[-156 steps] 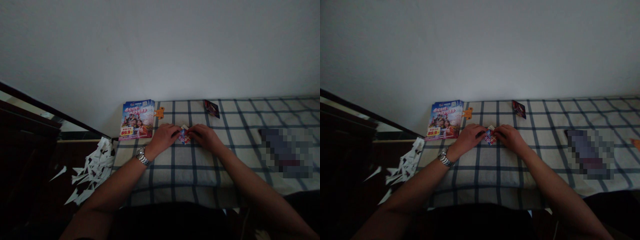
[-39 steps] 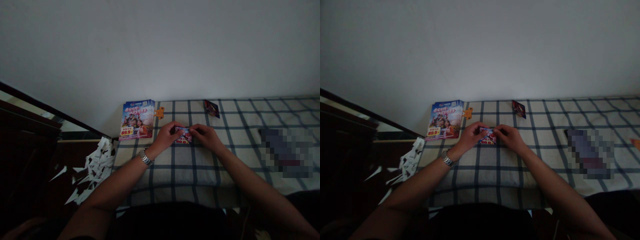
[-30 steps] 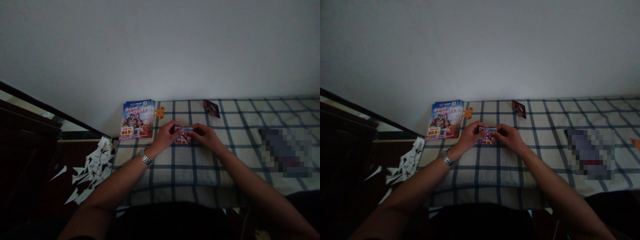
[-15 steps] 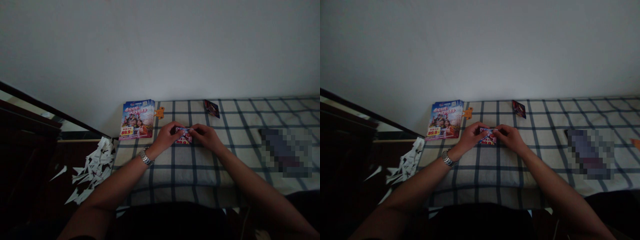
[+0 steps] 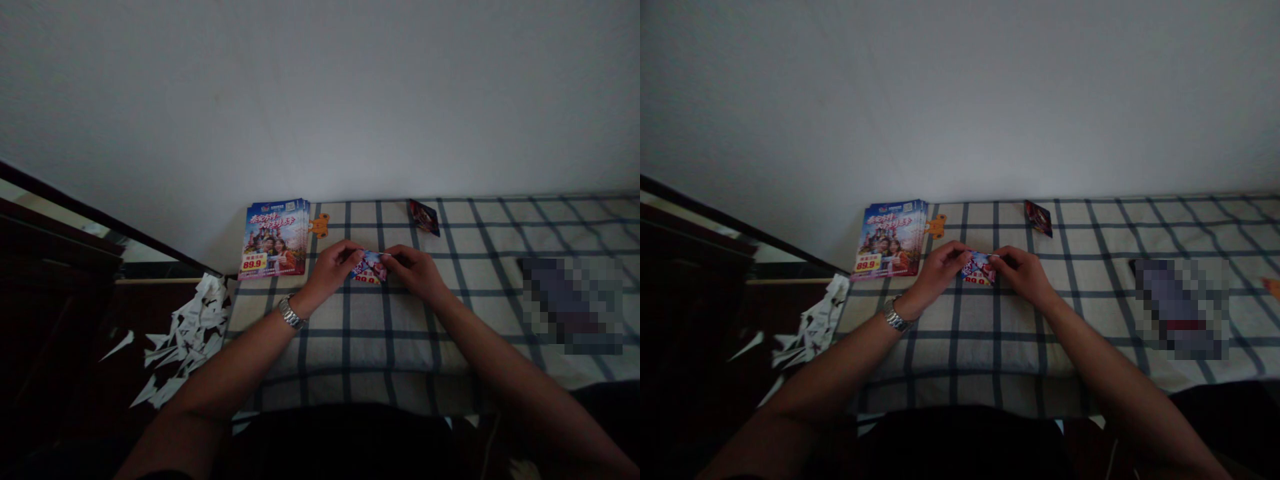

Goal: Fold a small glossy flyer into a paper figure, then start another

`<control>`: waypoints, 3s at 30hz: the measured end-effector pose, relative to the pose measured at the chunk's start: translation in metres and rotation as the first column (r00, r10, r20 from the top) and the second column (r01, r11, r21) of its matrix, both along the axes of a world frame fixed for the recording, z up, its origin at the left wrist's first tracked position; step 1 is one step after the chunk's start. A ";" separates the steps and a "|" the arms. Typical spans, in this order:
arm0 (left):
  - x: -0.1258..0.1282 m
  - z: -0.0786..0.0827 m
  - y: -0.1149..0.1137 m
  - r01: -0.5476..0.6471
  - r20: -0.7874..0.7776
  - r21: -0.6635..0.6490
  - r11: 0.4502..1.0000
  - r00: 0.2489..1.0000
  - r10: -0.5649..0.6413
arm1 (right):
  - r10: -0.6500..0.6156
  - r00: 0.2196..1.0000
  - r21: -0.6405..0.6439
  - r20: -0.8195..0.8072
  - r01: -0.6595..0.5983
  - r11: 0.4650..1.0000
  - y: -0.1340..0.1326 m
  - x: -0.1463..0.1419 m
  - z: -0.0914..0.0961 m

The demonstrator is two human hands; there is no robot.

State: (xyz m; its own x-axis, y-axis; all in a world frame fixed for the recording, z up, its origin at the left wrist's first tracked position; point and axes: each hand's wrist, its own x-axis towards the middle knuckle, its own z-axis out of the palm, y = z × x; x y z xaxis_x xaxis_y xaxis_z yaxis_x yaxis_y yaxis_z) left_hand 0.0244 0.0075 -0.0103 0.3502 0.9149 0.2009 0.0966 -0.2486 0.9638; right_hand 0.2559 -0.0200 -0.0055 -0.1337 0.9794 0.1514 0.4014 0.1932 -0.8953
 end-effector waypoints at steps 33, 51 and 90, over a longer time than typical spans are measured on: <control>0.000 0.002 0.002 -0.078 -0.006 -0.035 0.996 0.997 0.078 | 0.004 1.000 -0.002 0.029 -0.004 1.000 0.000 0.001 -0.002; -0.001 -0.001 0.001 -0.020 -0.010 0.064 0.998 1.000 0.021 | -0.006 0.998 0.013 0.060 0.006 1.000 -0.001 -0.001 0.003; -0.002 -0.004 0.004 -0.037 -0.066 0.035 0.999 0.997 0.040 | 0.005 0.999 0.049 0.043 -0.007 0.999 0.000 -0.001 0.001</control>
State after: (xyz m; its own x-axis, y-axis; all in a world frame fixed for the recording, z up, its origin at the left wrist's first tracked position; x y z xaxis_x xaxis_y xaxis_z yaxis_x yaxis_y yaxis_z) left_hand 0.0224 0.0110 -0.0144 0.3286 0.9211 0.2090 0.1705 -0.2755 0.9461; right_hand 0.2549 -0.0203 -0.0041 -0.1471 0.9700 0.1937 0.4374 0.2394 -0.8668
